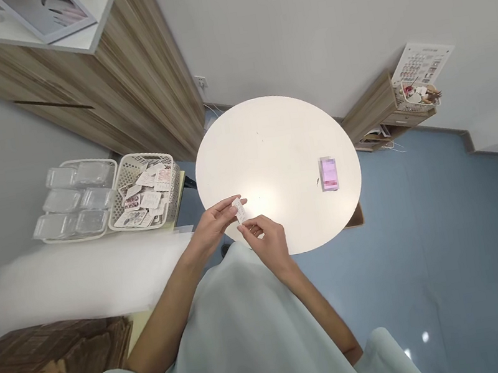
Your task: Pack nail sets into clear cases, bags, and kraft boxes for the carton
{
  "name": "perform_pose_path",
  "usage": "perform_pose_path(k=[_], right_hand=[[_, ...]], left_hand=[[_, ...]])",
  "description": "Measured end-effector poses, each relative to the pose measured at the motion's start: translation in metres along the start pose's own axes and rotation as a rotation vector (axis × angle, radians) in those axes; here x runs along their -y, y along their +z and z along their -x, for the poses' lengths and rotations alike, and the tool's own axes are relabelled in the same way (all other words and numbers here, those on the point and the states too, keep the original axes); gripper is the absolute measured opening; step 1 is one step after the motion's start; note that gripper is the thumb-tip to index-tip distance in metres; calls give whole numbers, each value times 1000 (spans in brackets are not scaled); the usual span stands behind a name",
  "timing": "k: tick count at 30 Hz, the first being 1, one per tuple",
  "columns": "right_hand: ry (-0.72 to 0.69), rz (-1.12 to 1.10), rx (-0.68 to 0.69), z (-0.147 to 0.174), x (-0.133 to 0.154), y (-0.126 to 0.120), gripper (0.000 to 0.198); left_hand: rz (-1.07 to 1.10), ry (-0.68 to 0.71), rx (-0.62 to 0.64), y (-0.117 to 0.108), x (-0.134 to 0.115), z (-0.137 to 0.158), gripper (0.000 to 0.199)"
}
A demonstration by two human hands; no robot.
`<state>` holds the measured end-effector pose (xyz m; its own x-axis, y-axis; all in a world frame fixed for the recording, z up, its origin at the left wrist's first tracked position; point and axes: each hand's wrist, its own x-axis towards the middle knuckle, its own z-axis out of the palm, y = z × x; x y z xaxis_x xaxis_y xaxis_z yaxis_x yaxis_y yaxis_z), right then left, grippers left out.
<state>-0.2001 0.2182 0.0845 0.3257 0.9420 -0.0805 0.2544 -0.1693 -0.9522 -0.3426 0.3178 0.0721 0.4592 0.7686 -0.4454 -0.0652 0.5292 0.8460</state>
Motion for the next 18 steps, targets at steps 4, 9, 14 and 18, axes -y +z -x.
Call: perform_pose_path(k=[4, 9, 14, 18], right_hand=[[-47, 44, -49, 1, -2, 5, 23], [210, -208, -42, -5, -2, -4, 31], [294, -343, 7, -10, -3, -5, 40], [302, -333, 19, -8, -3, -2, 41]], left_hand=[[-56, 33, -47, -8, -2, 6, 73], [-131, 92, -184, -21, -3, 8, 59], [-111, 119, -219, -26, -2, 8, 51], [-124, 119, -218, -29, -5, 11, 53]])
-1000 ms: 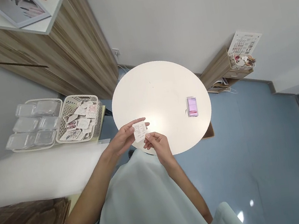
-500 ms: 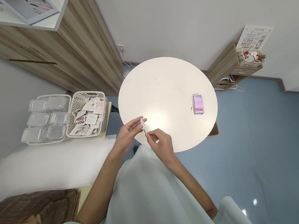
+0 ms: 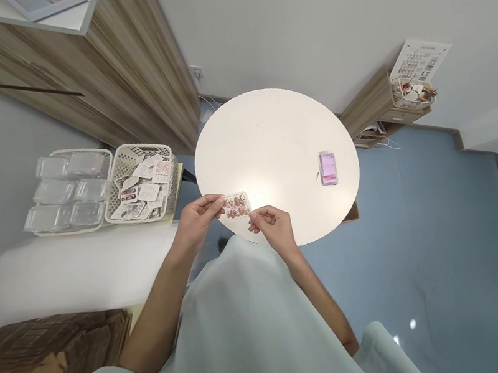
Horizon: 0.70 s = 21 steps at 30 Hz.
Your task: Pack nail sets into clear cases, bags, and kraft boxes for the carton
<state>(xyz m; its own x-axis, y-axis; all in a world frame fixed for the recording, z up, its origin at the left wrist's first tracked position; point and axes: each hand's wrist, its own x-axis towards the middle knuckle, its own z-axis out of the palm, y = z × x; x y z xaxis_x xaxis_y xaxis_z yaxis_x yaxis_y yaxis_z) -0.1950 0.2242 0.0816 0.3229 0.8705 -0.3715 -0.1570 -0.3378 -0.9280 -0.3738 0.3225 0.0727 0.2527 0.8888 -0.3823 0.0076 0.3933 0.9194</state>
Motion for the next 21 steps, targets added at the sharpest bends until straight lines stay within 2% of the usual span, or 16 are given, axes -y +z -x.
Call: perform_pose_path(k=[6, 11, 17, 21], right_hand=[[-50, 151, -25, -1, 7, -7, 38], [-79, 122, 2, -5, 13, -10, 36], [-73, 129, 54, -6, 7, -6, 38], [-119, 125, 22, -1, 7, -6, 37]], left_hand=[[-63, 71, 27, -5, -2, 4, 51], [-112, 118, 85, -4, 2, 9, 49], [-168, 118, 108, -1, 8, 17, 49], [-153, 91, 73, -4, 9, 22, 53]])
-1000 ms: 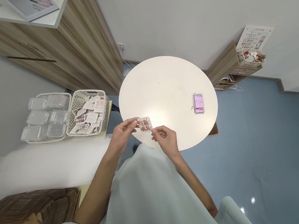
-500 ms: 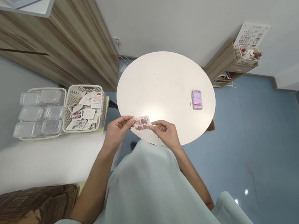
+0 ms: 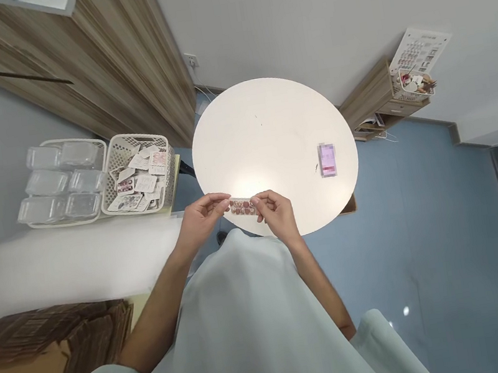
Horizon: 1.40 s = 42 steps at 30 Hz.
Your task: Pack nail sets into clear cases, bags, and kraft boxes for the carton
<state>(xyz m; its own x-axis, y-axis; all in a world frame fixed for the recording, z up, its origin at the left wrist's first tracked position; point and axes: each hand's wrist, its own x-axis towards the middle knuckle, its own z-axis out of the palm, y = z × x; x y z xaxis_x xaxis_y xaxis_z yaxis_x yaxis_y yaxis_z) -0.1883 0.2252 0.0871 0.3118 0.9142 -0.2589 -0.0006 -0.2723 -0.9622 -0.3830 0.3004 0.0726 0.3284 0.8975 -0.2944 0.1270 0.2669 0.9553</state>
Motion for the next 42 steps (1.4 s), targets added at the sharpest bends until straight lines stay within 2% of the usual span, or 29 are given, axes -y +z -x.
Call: perform_pose_path(k=[3, 7, 15, 22, 27, 30, 34, 36, 39, 42], right_hand=[[-46, -14, -33, 7, 4, -1, 33], [-74, 54, -22, 14, 9, -2, 33], [-147, 179, 46, 20, 3, -8, 26], [-106, 190, 13, 18, -6, -10, 27], [-33, 113, 5, 14, -5, -10, 29], [7, 3, 16, 11, -4, -9, 33], [61, -119, 89, 7, -8, -7, 37], [69, -169, 126, 5, -11, -5, 35], [81, -194, 133, 2, -15, -3, 34], [100, -140, 101, 0, -16, -3, 37]], left_hand=[[-6, -79, -34, -4, 1, 2, 59], [9, -174, 48, -5, -2, 2, 67], [51, -136, 56, -3, -18, -5, 50], [38, -122, 16, 1, -19, -9, 45], [57, -124, 27, 1, -16, -11, 44], [181, -171, 116, -1, -13, -14, 51], [392, -202, 381, 2, -8, -18, 70], [440, -201, 452, 6, -8, -18, 73], [454, -186, 457, 11, -11, -18, 71], [439, -174, 405, 15, -14, -19, 69]])
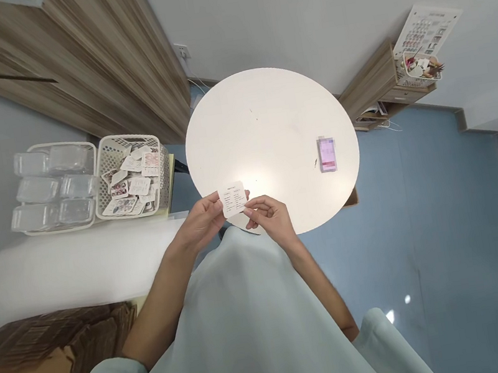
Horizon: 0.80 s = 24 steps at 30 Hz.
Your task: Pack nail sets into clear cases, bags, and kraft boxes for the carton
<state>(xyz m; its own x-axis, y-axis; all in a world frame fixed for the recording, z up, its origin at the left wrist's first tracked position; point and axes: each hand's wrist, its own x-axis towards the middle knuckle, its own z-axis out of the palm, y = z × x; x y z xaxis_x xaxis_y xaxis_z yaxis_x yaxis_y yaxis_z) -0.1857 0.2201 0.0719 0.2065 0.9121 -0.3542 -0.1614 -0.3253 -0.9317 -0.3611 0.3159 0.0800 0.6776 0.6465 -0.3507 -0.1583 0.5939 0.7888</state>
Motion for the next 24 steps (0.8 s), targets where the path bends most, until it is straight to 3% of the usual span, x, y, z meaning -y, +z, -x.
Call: perform_pose_path(k=[4, 7, 13, 17, 24], right_hand=[[-66, 231, -132, 1, 5, 0, 35], [-169, 341, -145, 4, 10, 5, 32], [-236, 425, -139, 2, 8, 20, 30], [-199, 416, -158, -2, 0, 15, 31], [9, 218, -141, -9, -14, -12, 41]], left_hand=[[-74, 21, -170, 2, 2, -3, 75], [-166, 41, -293, 4, 7, -5, 81], [-251, 33, -372, 6, 14, -5, 79], [-267, 31, -401, 0, 18, -3, 79], [-303, 25, -519, -13, 21, -2, 71]])
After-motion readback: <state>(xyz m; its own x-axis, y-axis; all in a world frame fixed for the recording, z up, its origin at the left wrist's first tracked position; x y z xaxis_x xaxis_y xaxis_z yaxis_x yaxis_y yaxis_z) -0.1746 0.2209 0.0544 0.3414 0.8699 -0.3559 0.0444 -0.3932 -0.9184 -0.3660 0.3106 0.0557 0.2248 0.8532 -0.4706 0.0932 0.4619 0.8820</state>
